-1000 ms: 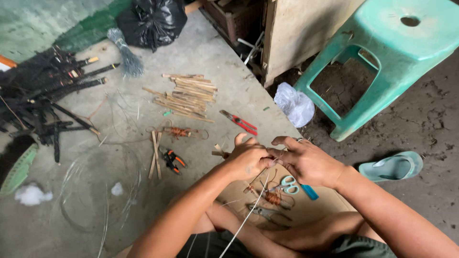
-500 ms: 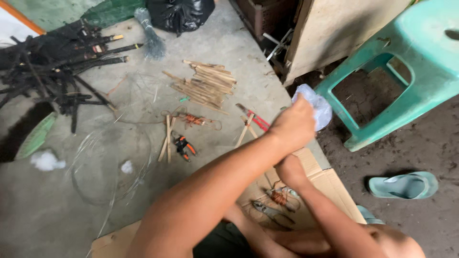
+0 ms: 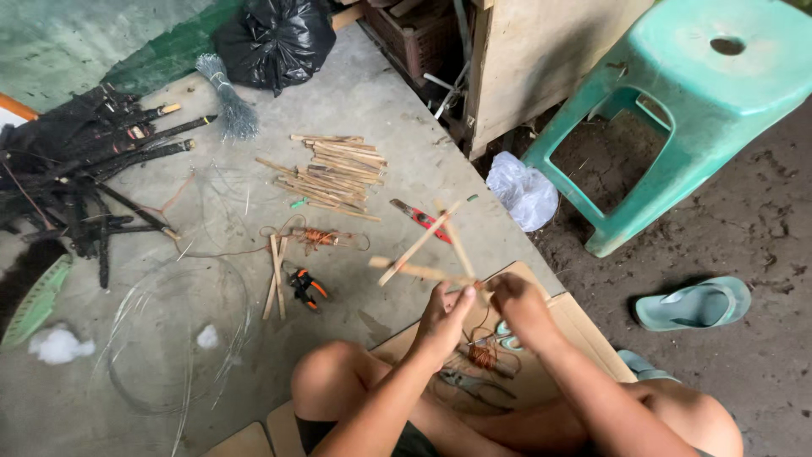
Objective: The person assembles small bamboo sticks into a cross-shaped structure, securing them with thin wire and copper wire. They use pliers to twist and tighten the wire, then cut excess wire with scissors. The person also gathers and organizes additional bamboo sticks on the floor.
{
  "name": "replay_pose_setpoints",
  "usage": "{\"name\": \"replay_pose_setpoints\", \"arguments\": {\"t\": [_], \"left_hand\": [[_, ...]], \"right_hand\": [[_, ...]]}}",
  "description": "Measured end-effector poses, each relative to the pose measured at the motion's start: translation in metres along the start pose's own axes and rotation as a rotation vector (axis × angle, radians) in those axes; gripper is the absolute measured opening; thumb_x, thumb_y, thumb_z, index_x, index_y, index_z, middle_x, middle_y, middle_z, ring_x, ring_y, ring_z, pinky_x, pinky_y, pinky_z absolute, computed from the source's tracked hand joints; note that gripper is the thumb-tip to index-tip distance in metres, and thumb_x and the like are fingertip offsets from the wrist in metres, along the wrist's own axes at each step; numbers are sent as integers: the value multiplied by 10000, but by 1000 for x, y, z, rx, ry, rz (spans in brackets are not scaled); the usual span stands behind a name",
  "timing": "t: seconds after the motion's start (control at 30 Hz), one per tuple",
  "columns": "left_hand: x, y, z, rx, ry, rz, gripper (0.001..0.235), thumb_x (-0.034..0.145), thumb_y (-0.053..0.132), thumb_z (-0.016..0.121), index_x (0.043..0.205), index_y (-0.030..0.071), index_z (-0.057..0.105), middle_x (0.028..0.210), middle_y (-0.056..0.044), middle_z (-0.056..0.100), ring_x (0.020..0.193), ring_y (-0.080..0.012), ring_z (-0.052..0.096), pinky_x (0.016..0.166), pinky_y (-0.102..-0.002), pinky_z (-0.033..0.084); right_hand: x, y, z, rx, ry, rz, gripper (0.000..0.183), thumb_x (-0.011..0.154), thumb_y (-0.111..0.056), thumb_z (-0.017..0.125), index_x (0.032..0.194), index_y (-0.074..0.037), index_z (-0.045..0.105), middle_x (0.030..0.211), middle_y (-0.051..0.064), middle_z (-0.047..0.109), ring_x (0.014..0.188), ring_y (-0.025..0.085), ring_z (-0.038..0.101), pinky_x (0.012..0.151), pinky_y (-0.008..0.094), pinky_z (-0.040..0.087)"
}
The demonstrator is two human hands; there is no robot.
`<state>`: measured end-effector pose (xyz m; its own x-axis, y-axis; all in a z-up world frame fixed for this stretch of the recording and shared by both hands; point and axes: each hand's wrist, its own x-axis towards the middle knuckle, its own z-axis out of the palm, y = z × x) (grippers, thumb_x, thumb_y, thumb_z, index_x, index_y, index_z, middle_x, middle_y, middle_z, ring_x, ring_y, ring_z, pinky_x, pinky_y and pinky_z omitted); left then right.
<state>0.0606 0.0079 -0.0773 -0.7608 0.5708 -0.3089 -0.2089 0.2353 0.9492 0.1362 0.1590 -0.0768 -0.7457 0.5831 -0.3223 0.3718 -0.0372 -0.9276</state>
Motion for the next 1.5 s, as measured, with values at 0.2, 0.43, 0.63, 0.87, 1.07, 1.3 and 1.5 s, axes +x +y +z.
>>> {"name": "replay_pose_setpoints", "arguments": {"t": [0.2,0.43,0.63,0.87,1.07,1.3,1.5], "left_hand": [[14,-7,-15,-620,-89,-230,339,968,415,545,1184,181,658,1064,46,710,916,-114,644,776,-303,501],[1,-29,-15,-597,79,-272,383,1025,436,560,1236,152,709,909,77,561,752,-49,436,682,-253,362],[-12,-37,-12,-630,-46,-113,219,987,211,676,1108,30,688,863,26,574,678,-69,469,606,-235,388],[-15,-35,-22,-707,-20,-174,164,970,200,668,1035,50,675,844,3,612,629,-91,509,573,-252,423],[-4,-62,-15,-640,-22,-236,191,977,232,719,1003,44,691,881,7,665,677,-74,503,594,-242,390],[10,-79,-13,-789,35,-258,194,910,227,733,1051,94,738,851,5,687,739,-109,603,682,-279,477],[12,-76,-18,-776,72,-328,223,934,242,749,1108,103,737,900,11,710,774,-129,618,736,-293,484]], "right_hand": [[-37,-29,12,271,-133,153,286,998,-224,566,1129,-9,703,739,20,582,605,124,446,530,308,408],[-35,-54,-14,375,-260,44,370,1033,-264,603,1182,42,750,652,-54,431,576,76,337,513,251,309],[-30,-49,-8,-129,-131,-17,400,1016,-296,588,1265,-20,736,648,-41,487,611,89,412,549,273,386],[-28,-29,-11,-15,-378,-113,430,992,-159,558,1409,-56,581,858,-1,649,747,82,617,724,273,544],[-36,-49,-2,-521,117,-611,108,969,-83,678,1029,-12,734,995,130,721,795,242,702,717,335,562],[-58,-34,56,-266,117,-633,53,926,-4,707,972,6,733,956,153,722,765,269,726,683,348,588],[-25,-16,53,134,172,-322,100,929,-88,721,1002,-27,756,1075,111,774,876,143,722,758,326,611]]}}
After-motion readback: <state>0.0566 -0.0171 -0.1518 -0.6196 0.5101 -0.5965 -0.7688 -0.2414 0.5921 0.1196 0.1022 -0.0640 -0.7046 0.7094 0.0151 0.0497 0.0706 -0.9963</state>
